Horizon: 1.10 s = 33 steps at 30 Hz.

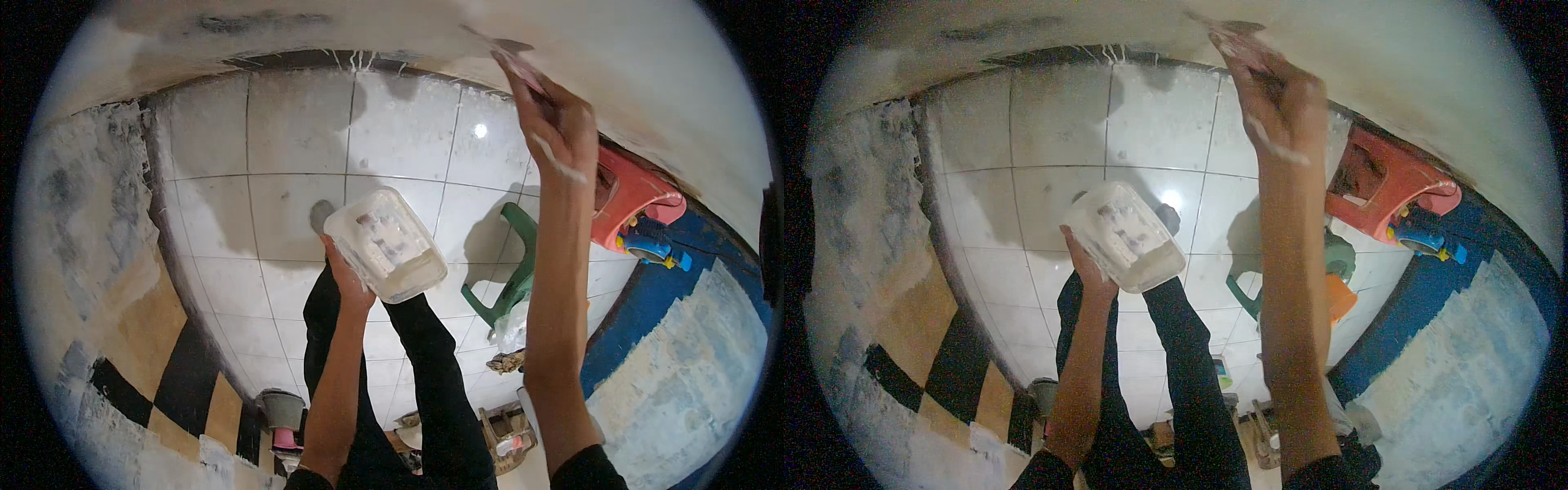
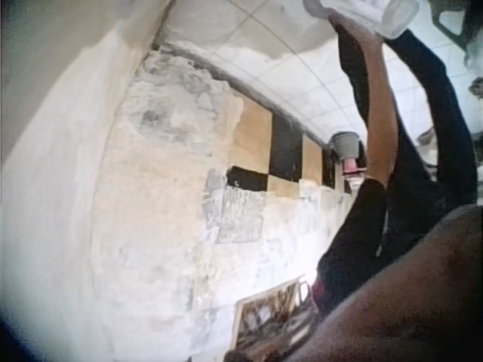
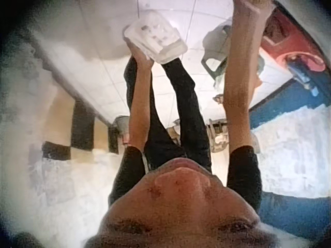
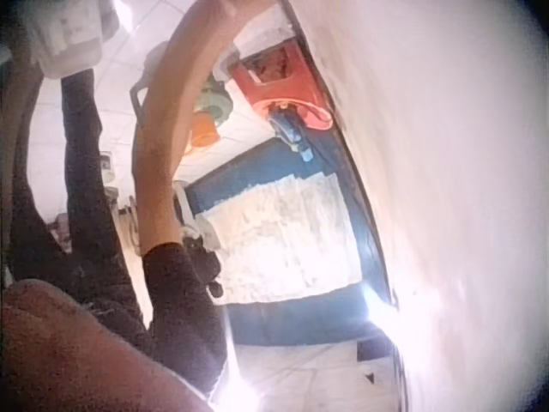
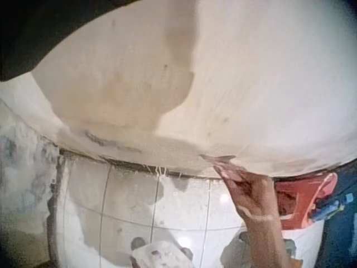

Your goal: The person applies a pink substance to a wall using a plastic scraper. The person repeatedly loads the scraper from a white container and spreads the material over a large area of the wall.

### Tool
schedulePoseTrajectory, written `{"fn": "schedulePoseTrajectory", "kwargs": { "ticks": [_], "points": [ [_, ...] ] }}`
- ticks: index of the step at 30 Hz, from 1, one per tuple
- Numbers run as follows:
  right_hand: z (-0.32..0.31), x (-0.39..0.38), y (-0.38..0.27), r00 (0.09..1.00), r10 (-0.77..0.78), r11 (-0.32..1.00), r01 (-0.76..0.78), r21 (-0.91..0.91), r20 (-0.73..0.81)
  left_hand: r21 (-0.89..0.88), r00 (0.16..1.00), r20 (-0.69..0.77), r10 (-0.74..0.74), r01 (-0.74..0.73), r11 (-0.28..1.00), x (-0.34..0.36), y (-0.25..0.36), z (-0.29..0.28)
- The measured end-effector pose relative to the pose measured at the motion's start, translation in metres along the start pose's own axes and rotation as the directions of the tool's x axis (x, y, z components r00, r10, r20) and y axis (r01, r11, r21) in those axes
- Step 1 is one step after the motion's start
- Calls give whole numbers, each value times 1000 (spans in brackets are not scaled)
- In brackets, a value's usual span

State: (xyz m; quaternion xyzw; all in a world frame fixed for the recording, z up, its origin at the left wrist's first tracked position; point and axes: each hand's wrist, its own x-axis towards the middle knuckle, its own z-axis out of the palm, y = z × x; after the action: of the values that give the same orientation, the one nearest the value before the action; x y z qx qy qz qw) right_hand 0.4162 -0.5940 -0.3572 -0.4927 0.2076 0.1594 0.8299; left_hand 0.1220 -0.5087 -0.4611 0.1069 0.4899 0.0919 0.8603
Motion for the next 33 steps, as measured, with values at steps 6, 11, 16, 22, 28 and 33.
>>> {"fn": "schedulePoseTrajectory", "kwargs": {
  "ticks": [6,11,16,22,28,33],
  "points": [
    [-8,-18,11,986,159,953,-140,268,-51,78,999,-17,49,-48,996,-5,2,11],
    [-35,67,18,968,245,947,-229,225,-46,2,998,54,-25,25,1000,0,-8,9],
    [-17,-23,-27,931,251,733,-362,576,265,64,1000,-19,-16,17,998,-4,-4,0],
    [-64,-25,-10,976,213,916,-183,358,-46,49,998,-53,-27,29,998,-2,-2,-1],
    [-133,84,-21,819,-28,977,-99,189,574,59,999,7,-53,53,997,2,-13,-1],
    [-67,-15,-33,999,-16,971,22,238,-27,100,997,-54,-53,58,993,-2,-7,-9]
  ]
}}
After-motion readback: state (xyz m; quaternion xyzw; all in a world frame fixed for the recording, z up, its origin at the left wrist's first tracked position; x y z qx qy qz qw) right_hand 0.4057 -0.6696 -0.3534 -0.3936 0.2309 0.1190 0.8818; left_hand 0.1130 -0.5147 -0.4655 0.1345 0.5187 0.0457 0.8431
